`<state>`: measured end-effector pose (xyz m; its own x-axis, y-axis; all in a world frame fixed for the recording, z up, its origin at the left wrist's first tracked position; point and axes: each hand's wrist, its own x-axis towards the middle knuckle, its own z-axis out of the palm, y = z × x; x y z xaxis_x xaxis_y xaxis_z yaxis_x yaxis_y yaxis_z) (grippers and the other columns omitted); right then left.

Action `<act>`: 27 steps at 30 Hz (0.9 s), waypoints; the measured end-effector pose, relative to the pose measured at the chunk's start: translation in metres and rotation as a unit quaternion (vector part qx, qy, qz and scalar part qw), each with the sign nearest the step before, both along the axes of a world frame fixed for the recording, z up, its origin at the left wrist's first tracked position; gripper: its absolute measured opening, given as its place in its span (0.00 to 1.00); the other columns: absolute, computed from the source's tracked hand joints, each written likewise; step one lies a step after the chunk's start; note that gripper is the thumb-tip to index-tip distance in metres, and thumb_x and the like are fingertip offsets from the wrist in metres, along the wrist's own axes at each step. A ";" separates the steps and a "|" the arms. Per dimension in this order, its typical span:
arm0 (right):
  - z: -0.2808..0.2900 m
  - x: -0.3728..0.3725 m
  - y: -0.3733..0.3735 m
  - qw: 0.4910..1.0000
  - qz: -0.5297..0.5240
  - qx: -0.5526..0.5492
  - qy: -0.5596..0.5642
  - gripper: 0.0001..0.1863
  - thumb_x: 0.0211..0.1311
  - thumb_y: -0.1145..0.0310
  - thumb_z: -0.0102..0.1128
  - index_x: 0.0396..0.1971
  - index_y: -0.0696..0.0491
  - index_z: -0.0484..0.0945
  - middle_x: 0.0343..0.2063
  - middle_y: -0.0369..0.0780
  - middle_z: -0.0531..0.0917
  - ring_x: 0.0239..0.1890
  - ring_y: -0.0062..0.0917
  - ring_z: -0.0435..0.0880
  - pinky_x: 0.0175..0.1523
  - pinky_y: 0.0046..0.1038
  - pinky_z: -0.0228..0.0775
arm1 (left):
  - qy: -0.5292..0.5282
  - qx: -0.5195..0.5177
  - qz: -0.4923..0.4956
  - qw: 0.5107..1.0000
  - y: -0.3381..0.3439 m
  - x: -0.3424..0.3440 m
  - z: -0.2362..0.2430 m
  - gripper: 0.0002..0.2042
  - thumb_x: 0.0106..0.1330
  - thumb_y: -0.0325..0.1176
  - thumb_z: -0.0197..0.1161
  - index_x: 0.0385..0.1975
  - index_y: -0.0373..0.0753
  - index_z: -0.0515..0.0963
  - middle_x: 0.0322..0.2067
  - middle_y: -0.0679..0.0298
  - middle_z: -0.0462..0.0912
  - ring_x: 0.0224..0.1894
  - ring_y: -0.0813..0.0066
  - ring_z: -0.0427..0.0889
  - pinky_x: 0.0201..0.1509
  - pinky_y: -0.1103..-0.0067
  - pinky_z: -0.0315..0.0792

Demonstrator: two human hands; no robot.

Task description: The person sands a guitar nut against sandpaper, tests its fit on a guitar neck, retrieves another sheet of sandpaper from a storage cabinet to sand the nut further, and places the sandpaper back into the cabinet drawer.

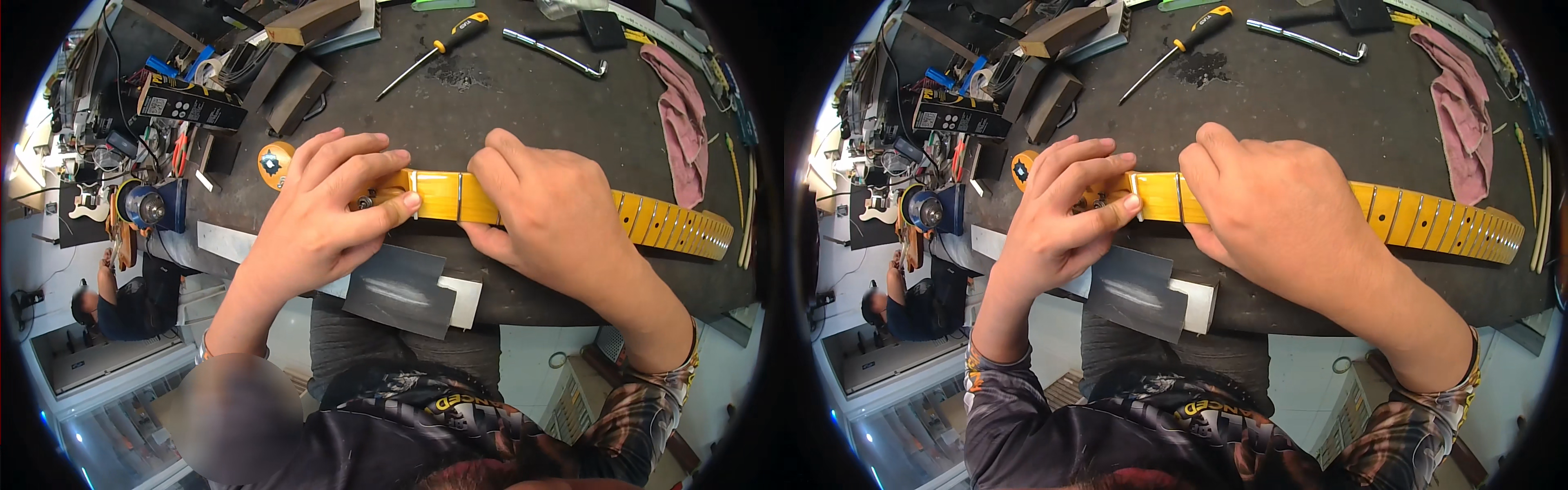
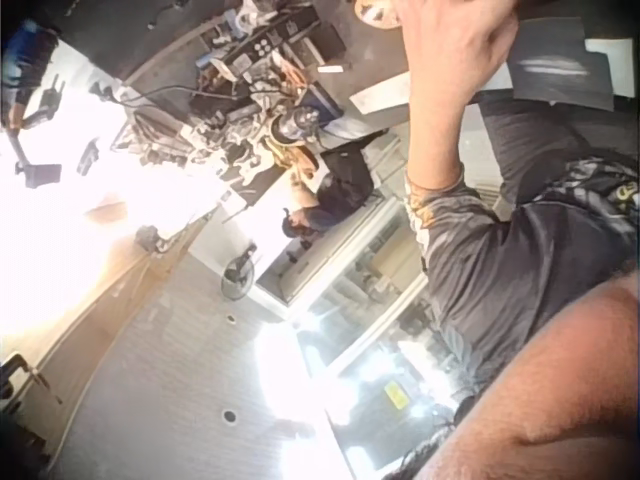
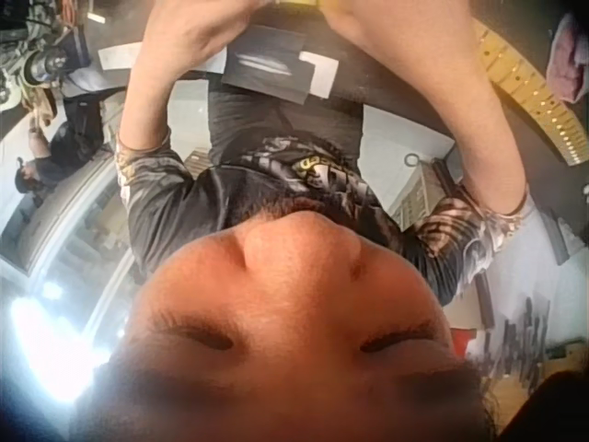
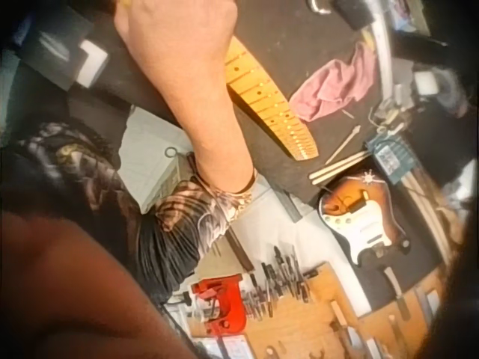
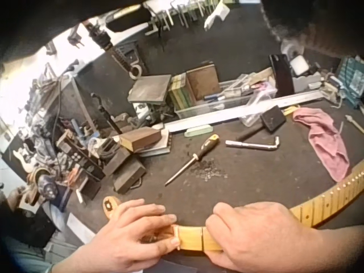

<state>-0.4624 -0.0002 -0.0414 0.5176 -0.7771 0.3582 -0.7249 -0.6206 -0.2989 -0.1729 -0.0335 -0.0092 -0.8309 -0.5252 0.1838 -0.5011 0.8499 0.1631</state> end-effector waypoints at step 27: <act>0.005 0.005 -0.001 0.999 -0.002 -0.007 0.045 0.26 0.45 0.62 0.86 0.41 0.52 0.79 0.38 0.39 0.79 0.32 0.37 0.86 0.37 0.40 0.76 | 0.018 -0.019 0.018 0.999 0.011 0.004 -0.006 0.15 0.67 0.31 0.73 0.53 0.50 0.91 0.64 0.59 0.87 0.72 0.52 0.82 0.81 0.46 0.69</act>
<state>-0.4578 -0.0016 -0.0368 0.5456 -0.7743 0.3206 -0.7503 -0.6218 -0.2246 -0.1685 -0.0223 -0.0148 -0.8039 -0.5466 0.2344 -0.5259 0.8374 0.1492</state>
